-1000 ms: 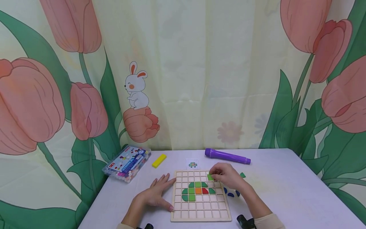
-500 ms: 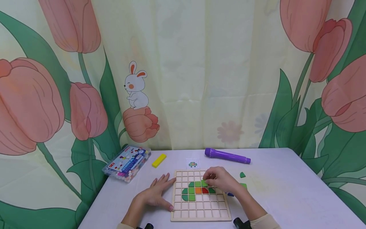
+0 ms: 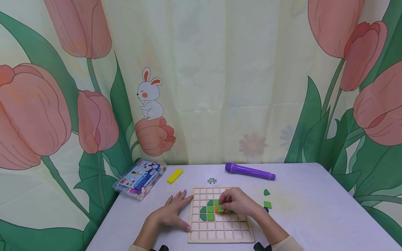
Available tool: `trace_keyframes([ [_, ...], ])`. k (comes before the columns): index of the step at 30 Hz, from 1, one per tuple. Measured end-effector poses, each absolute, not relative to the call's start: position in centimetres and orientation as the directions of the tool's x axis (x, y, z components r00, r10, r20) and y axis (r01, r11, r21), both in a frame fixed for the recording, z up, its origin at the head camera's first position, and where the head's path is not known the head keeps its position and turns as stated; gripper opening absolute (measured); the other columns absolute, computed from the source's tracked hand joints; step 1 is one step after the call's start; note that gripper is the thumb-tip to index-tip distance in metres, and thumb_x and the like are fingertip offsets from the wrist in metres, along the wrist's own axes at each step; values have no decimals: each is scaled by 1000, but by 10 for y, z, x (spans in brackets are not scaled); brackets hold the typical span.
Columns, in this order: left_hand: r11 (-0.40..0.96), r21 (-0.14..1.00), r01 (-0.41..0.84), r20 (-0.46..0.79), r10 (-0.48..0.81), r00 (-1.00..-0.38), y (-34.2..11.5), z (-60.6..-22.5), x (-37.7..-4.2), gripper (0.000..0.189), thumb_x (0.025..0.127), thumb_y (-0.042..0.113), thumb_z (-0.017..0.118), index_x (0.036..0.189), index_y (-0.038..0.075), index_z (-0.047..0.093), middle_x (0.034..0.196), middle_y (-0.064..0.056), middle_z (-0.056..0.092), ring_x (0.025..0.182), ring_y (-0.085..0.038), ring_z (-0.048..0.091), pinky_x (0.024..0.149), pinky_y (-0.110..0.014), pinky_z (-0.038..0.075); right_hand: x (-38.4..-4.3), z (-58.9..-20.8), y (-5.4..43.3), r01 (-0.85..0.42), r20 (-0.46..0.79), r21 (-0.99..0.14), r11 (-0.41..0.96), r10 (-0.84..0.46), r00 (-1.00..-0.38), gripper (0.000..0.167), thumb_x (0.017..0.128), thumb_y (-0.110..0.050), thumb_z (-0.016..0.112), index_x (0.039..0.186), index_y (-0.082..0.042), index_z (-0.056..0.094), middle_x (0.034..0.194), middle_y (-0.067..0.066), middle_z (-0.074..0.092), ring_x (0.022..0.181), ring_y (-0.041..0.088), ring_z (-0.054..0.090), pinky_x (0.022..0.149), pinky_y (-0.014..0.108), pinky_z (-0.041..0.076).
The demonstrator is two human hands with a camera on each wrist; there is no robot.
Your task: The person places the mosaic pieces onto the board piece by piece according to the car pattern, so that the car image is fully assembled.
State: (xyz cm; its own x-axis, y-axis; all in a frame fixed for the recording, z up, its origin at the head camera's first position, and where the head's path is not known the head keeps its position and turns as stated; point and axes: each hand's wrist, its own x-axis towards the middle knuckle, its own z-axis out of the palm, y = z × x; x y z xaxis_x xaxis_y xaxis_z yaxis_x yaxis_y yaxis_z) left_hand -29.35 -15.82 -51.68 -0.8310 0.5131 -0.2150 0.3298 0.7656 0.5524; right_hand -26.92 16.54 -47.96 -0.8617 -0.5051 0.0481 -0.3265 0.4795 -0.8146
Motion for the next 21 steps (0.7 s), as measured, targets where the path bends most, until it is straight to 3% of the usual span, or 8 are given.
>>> trace_keyframes([
  [8,749,562,350,-196,532,-824,-161,-519,-294,116,66,66,89,163,36,33,176,-12,13,163,-38,4,127,-68,-1,-266,-482,160,-370,34,-773,516,-548,-836,11,89,-4,79,91,-15,79,90,-2,75,82,11,63,75,23,52],
  [21,757,556,344,-205,526,-825,-161,-520,-295,116,66,68,88,163,36,33,176,-12,13,163,-38,4,127,-68,0,-263,-482,156,-408,32,-736,541,-573,-819,10,89,-3,78,90,-13,79,86,-5,72,77,6,60,69,22,52],
])
